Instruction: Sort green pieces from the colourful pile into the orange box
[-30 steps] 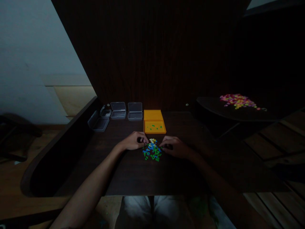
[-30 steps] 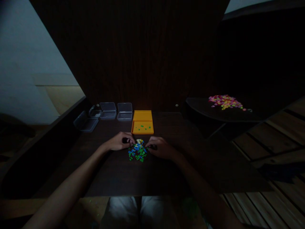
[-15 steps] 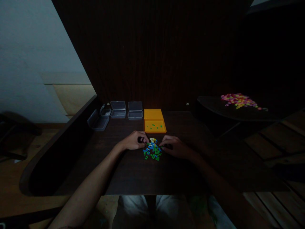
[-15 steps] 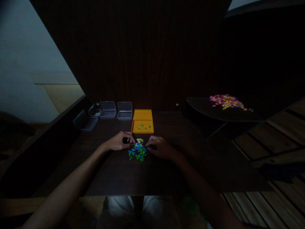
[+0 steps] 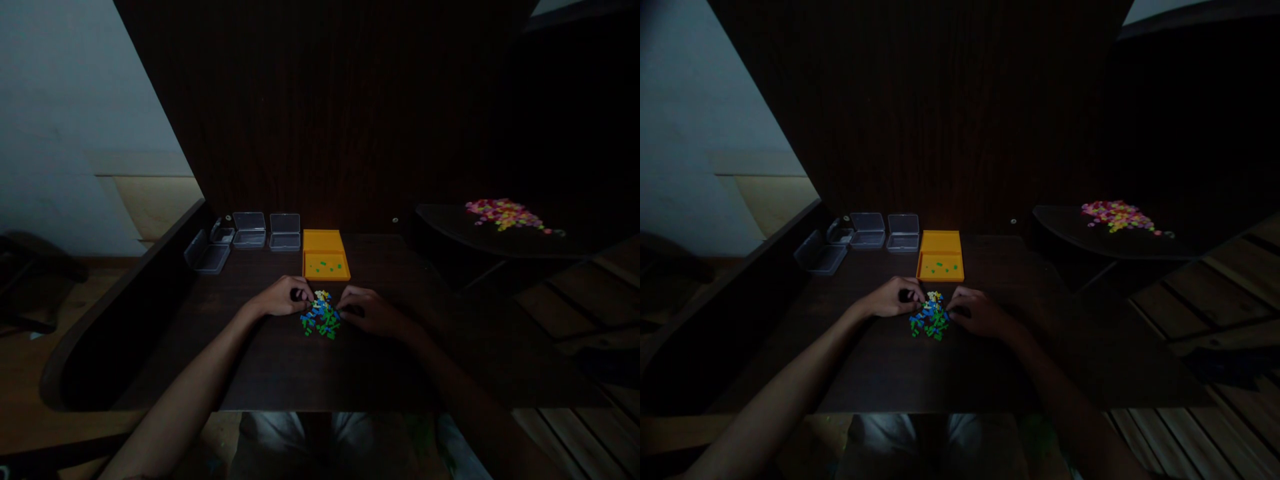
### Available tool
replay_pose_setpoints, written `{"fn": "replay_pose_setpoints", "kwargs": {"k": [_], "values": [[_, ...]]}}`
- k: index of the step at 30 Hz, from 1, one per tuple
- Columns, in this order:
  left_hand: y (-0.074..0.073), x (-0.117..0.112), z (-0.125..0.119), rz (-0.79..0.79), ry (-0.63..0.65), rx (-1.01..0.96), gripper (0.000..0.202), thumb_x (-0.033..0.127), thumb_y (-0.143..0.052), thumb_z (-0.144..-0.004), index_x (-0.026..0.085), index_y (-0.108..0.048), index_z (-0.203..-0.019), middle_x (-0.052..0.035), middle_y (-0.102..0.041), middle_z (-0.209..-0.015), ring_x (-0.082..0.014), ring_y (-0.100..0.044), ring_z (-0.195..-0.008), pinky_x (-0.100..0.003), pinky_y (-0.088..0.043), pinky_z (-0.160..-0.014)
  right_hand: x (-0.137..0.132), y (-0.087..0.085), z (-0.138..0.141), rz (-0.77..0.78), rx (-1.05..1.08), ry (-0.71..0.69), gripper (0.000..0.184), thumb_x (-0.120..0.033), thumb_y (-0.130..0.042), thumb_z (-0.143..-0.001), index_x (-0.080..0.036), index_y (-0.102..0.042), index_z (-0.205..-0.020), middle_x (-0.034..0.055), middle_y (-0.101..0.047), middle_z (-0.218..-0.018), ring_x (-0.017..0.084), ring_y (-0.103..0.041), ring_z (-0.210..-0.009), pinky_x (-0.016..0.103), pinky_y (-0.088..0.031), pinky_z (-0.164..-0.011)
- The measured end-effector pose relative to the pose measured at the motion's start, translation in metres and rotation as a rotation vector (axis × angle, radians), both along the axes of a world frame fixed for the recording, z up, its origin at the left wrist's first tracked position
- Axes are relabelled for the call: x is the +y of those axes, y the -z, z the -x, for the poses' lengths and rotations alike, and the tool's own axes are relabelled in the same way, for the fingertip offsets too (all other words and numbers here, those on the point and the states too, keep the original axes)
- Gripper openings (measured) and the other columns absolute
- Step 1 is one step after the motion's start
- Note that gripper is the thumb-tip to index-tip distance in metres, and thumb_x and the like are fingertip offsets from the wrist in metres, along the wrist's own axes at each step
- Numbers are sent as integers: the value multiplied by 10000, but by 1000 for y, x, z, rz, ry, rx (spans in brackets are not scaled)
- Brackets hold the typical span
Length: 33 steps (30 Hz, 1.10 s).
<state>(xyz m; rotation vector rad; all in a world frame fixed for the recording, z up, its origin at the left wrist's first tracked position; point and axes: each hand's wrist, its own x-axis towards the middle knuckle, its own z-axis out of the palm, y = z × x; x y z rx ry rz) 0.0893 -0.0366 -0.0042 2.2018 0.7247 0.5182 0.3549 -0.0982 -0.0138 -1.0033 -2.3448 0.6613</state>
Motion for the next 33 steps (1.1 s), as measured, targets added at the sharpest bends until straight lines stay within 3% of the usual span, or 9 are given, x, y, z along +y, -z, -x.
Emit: {"fn": "replay_pose_setpoints", "kwargs": {"k": [24,29,33], "values": [[-1,-3,-3,-19,-26,-20,98,173,-615,-832,122,-697,-815,-35,-615,-764,-120,-533,-682,-233,-432,-652,1,3,1,30,61,-4,172,-229,-556,-946,-195,-709,-877,66,-658,-887,183,-631,-824,301,-499,-752],[1,-1,-3,-59,-98,-137,111,210,-622,-851,127,-686,-812,-44,-614,-795,-134,-557,-730,-256,-456,-705,2,0,1,32,71,16,197,-274,-560,-952,-190,-724,-881,74,-668,-890,186,-632,-827,311,-508,-766],[5,8,-3,-152,-243,-241,106,234,-621,-863,154,-687,-841,-46,-643,-830,-163,-588,-804,-294,-471,-771,3,0,0,25,70,13,182,-256,-562,-951,-186,-719,-893,72,-666,-895,176,-632,-825,300,-505,-767]]}}
